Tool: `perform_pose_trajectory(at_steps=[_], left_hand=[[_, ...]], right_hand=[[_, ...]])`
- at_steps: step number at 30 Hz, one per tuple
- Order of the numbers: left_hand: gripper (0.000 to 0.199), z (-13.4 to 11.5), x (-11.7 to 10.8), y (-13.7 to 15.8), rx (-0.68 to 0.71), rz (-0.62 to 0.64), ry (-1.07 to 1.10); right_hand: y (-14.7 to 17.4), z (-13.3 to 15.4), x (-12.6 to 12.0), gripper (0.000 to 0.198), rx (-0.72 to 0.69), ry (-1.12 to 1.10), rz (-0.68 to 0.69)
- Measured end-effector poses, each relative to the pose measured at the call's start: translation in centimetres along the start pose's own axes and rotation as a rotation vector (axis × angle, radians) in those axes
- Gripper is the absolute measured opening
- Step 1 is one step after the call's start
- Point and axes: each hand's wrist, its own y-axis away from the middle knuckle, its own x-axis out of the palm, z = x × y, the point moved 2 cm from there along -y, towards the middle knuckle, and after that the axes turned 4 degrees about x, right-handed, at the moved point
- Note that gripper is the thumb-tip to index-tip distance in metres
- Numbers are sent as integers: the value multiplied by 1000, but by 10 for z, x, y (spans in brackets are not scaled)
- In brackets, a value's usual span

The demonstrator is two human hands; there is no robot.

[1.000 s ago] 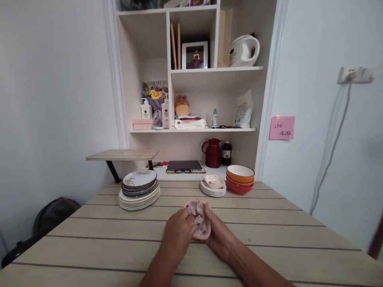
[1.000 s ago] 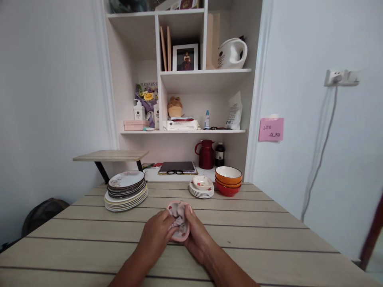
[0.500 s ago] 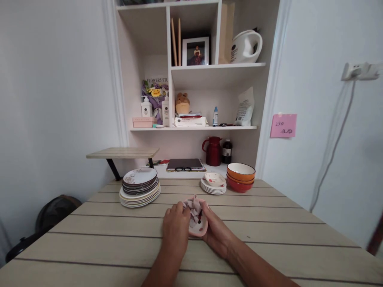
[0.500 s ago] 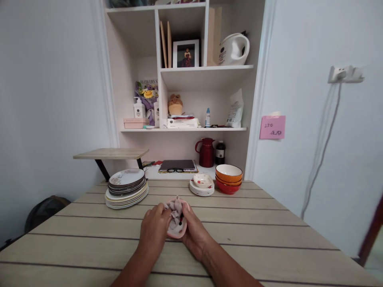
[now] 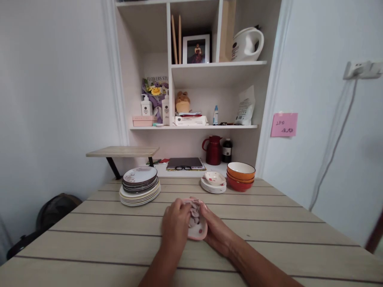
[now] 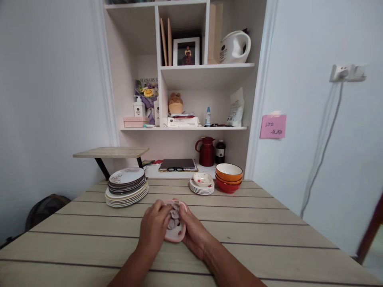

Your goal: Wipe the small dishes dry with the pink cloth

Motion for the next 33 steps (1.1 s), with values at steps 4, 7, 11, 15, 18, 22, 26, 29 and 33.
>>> perform_pose_trajectory(at_steps=[4, 7, 11, 15, 18, 22, 26, 29, 33], left_hand=[[23, -1, -5, -2, -67, 12, -201], [18, -3, 1, 0, 46, 108, -177], [11, -4, 9, 3, 171, 144, 166], [9, -1, 12, 2, 107, 29, 550], [9, 4, 10, -2, -54, -96, 782], [27, 19, 4, -5, -354, -186, 1112], [30, 29, 0, -6, -474, -224, 1258], [45, 28, 3, -7, -430, -46, 1343], [46, 27, 6, -6, -360, 67, 1288]], right_hand=[[-2, 0, 1, 43, 20, -42, -25], [-4, 0, -4, 44, 44, -91, -54], [-3, 0, -7, 43, 36, -100, -48], [-2, -1, -6, 42, 41, -74, -53], [-3, -1, -7, 47, 96, -50, -52], [-5, 2, -13, 56, 82, -61, -103], [-6, 8, -21, 58, 40, -114, -152], [-7, 12, -26, 56, 2, -146, -161], [-8, 14, -30, 53, -40, -156, -242]])
